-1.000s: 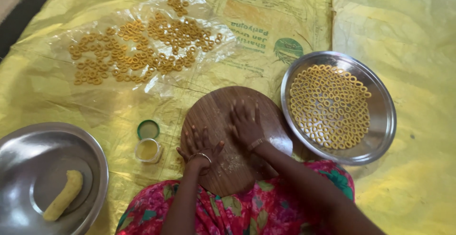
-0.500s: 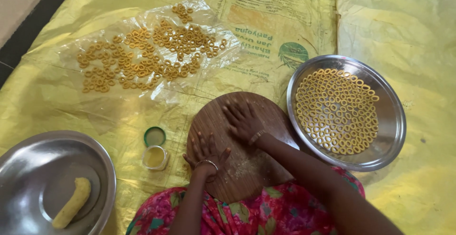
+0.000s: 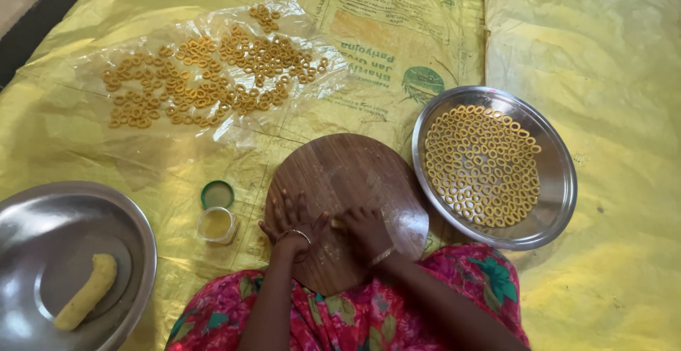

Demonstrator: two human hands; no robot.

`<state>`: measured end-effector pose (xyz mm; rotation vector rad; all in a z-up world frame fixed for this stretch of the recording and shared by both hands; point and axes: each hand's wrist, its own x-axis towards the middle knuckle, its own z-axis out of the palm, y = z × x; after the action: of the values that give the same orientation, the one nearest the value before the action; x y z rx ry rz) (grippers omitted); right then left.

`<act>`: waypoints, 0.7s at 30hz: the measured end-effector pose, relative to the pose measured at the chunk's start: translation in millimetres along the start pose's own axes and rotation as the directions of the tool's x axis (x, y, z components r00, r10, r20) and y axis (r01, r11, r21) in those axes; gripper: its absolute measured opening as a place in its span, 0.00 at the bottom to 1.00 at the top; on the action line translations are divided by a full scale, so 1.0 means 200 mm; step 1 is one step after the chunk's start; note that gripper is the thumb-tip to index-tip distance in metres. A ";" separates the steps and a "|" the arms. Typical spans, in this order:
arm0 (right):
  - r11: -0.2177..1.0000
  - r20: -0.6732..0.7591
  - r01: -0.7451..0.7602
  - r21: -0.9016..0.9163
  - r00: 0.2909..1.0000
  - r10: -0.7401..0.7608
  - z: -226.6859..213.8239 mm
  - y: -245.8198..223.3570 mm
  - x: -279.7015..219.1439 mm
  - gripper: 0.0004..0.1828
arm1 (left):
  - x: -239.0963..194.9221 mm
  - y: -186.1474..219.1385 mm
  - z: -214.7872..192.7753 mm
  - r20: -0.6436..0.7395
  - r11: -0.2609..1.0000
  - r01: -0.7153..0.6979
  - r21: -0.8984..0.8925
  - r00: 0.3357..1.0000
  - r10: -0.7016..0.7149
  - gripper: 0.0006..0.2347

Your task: The person rolls small pieces of dough into thin ropes on a wooden board, then joins the ends to form rings and places them on a metal tray. The person repeats this process with multiple pieces of dough.

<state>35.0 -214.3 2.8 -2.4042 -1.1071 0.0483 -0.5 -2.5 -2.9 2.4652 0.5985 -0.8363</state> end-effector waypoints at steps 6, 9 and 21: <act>0.826 -0.232 -0.215 0.522 0.896 0.380 -0.22 0.19 -0.06 0.17 | -0.01 0.02 -0.04 0.070 0.999 0.035 -0.013 0.997 -0.034 0.45; 0.978 -0.157 -0.148 0.150 0.973 0.172 -0.23 0.19 -0.20 0.24 | -0.02 0.01 -0.05 0.081 1.000 0.023 -0.006 0.996 -0.023 0.46; 0.891 -0.087 -0.041 -0.452 0.996 0.002 0.06 0.20 0.82 0.38 | -0.01 0.01 -0.04 0.047 1.000 0.011 0.001 0.999 -0.011 0.45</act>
<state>170.1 -113.8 2.3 -2.7964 -1.1514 -0.3404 2.0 -0.8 5.0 2.4374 0.5954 -0.8967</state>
